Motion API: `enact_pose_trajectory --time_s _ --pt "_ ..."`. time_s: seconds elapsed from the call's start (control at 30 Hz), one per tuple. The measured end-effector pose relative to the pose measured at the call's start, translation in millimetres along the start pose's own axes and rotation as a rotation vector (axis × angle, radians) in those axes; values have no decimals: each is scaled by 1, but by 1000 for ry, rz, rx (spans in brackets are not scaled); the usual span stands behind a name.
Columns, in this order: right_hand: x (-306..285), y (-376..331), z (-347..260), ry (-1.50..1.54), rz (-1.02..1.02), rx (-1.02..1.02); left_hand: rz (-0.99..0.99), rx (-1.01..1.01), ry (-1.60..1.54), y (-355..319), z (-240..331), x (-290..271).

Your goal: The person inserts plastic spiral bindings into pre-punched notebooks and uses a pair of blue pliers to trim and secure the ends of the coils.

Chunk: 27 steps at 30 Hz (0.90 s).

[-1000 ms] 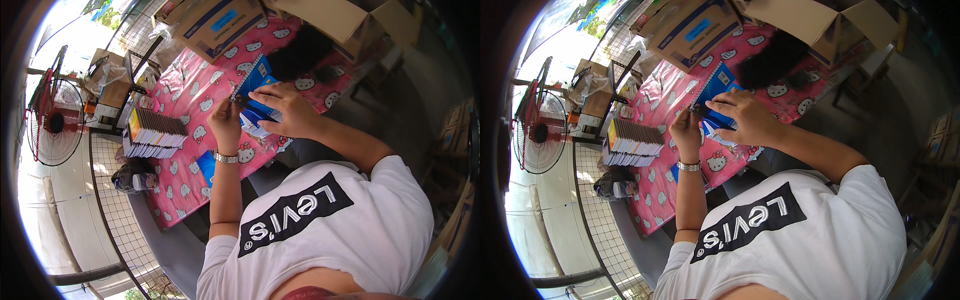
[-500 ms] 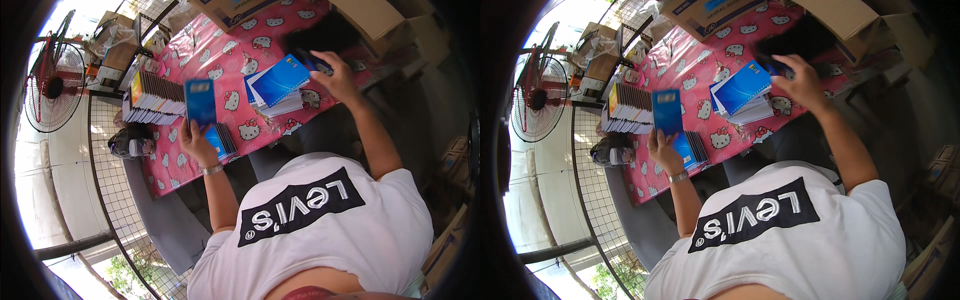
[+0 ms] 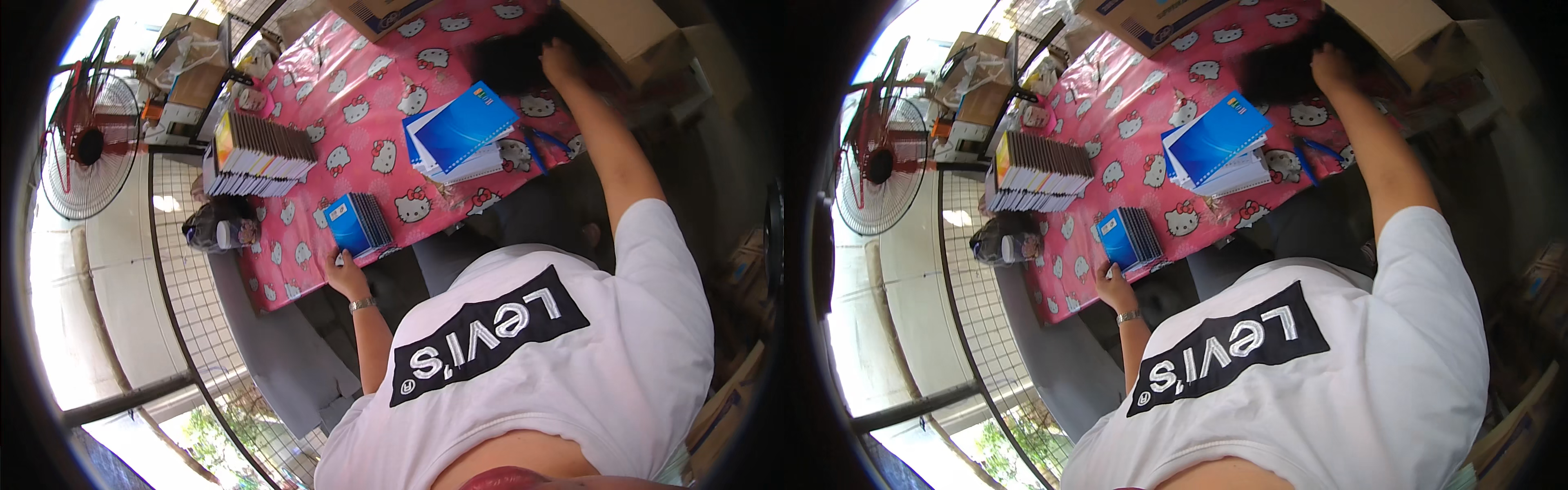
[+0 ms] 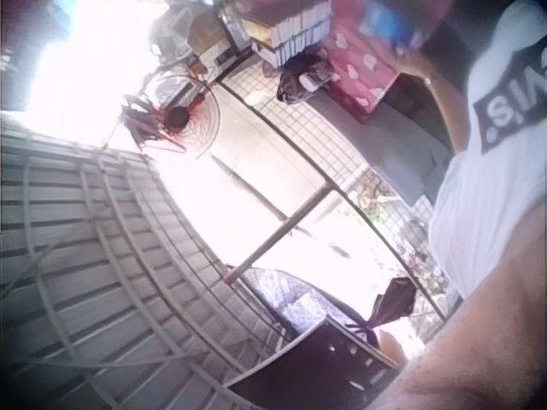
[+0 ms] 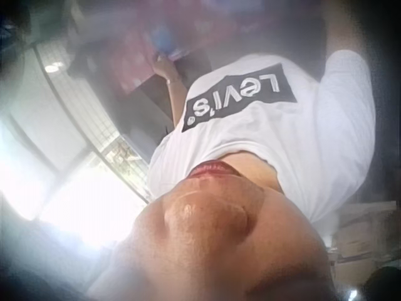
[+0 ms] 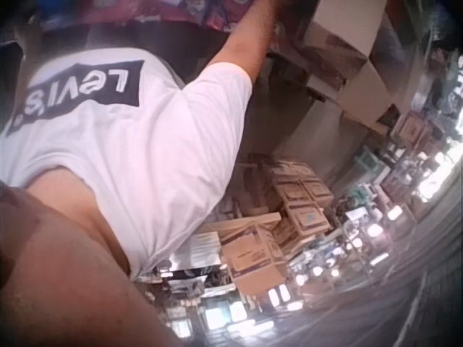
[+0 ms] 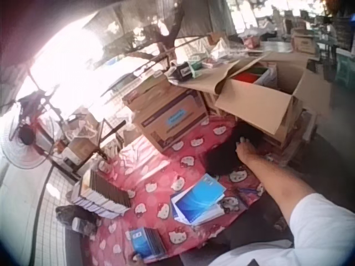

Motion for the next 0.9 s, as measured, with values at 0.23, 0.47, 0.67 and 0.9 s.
enact_pose_trajectory --time_s 0.23,0.47,0.67,0.9 --pt "-11 -6 -18 2 29 -35 -176 840 103 -28 240 45" --pt "-52 5 -4 100 223 -189 -647 1208 498 -65 380 128" --pt "-86 -21 12 625 142 -234 -914 1185 327 -39 389 133" --pt "-90 -162 -57 1752 -380 -259 -889 1240 462 -45 386 139"
Point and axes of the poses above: each hand's wrist, its own y-axis towards the middle knuckle, its own x-axis out of the palm, z = x × y, the point moved 7 cm from there along y, towards the middle knuckle, and after that the axes turned 14 degrees about -z, right-handed, at the moved point
